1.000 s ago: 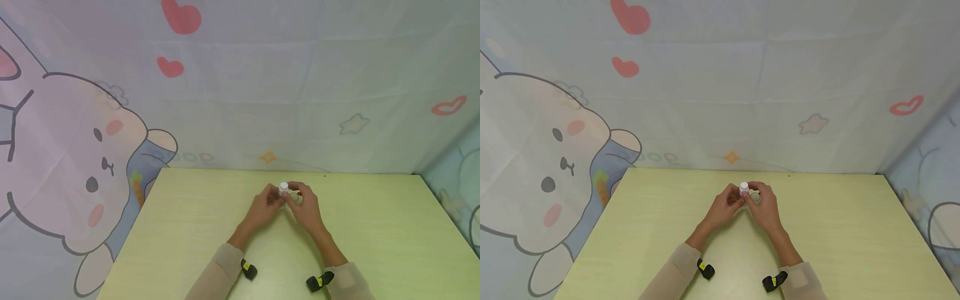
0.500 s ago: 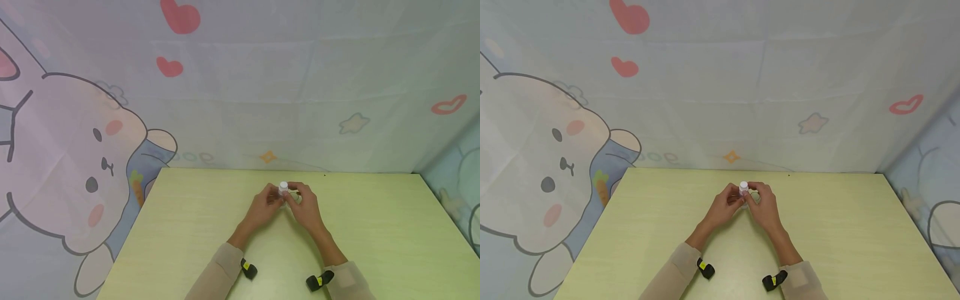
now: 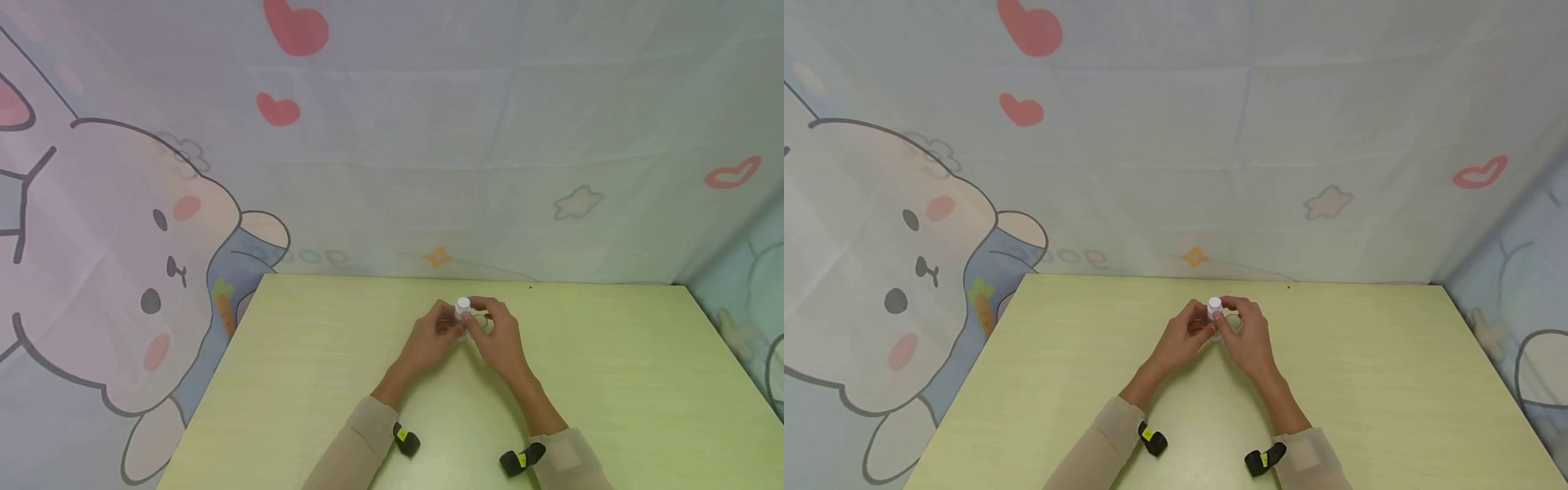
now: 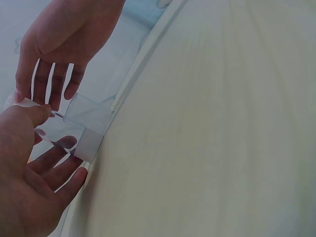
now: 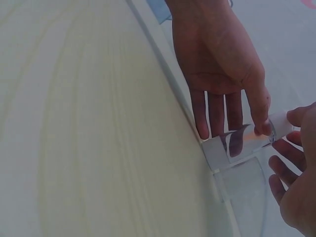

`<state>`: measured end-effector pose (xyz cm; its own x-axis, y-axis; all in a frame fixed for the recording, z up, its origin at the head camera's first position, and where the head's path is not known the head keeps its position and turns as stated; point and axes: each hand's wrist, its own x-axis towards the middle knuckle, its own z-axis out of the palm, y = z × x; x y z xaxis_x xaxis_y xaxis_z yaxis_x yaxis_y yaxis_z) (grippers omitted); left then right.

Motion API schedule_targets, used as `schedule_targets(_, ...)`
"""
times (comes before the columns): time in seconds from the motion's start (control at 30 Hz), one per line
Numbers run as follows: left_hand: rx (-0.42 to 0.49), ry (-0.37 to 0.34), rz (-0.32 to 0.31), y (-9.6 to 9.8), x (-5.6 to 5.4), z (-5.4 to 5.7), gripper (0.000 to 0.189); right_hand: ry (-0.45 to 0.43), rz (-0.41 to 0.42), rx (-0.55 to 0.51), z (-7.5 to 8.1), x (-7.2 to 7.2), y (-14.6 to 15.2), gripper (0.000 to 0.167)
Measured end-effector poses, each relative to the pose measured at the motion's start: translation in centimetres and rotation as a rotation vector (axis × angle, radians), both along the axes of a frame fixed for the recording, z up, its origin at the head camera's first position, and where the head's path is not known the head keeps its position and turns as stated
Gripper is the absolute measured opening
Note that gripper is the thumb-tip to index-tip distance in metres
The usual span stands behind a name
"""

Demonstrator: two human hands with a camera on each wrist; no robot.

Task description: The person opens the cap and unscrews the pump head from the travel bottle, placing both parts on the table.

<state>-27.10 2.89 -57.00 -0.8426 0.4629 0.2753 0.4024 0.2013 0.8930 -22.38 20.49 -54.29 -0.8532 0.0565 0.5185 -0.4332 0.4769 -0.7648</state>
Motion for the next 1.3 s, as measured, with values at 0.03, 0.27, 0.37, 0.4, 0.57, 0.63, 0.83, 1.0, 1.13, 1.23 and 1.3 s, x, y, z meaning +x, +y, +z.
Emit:
schedule_targets(0.03,-0.001,0.001,0.000,0.01,0.00,0.05,0.022,-0.003,-0.002,-0.006,0.03,0.00,0.00,0.030)
schedule_targets(0.27,-0.002,-0.008,0.001,0.02,0.00,0.07,0.023,-0.020,-0.012,-0.009,0.09,-0.03,-0.01,0.028)
schedule_targets(0.37,0.001,-0.014,0.000,0.03,-0.03,-0.07,0.024,-0.025,-0.017,-0.003,0.02,-0.02,-0.05,0.027)
schedule_targets(0.4,0.000,-0.016,0.001,0.02,-0.02,-0.11,0.024,-0.027,-0.018,-0.002,-0.01,-0.02,-0.07,0.027)
schedule_targets(0.57,0.008,-0.010,-0.002,0.00,-0.01,-0.15,0.023,-0.032,-0.016,-0.003,-0.01,0.06,-0.11,0.028)
schedule_targets(0.63,0.012,-0.008,-0.004,0.01,0.01,-0.10,0.023,-0.031,-0.015,0.002,-0.01,0.05,-0.11,0.028)
schedule_targets(0.83,0.002,0.009,-0.004,0.04,0.13,0.06,0.023,-0.035,-0.011,0.009,0.00,0.03,-0.07,0.029)
schedule_targets(1.0,0.001,0.010,-0.001,0.09,0.16,0.14,0.024,-0.036,-0.001,0.011,0.03,-0.02,0.02,0.029)
schedule_targets(1.13,0.002,0.001,-0.002,0.07,0.10,0.01,0.025,-0.032,0.009,0.013,0.03,-0.03,0.07,0.030)
schedule_targets(1.23,-0.004,-0.003,0.000,0.06,0.05,-0.11,0.025,-0.032,0.012,0.012,0.01,-0.02,0.09,0.030)
schedule_targets(1.3,-0.008,-0.007,0.004,0.06,0.02,-0.18,0.025,-0.036,0.012,0.012,-0.02,0.01,0.08,0.031)
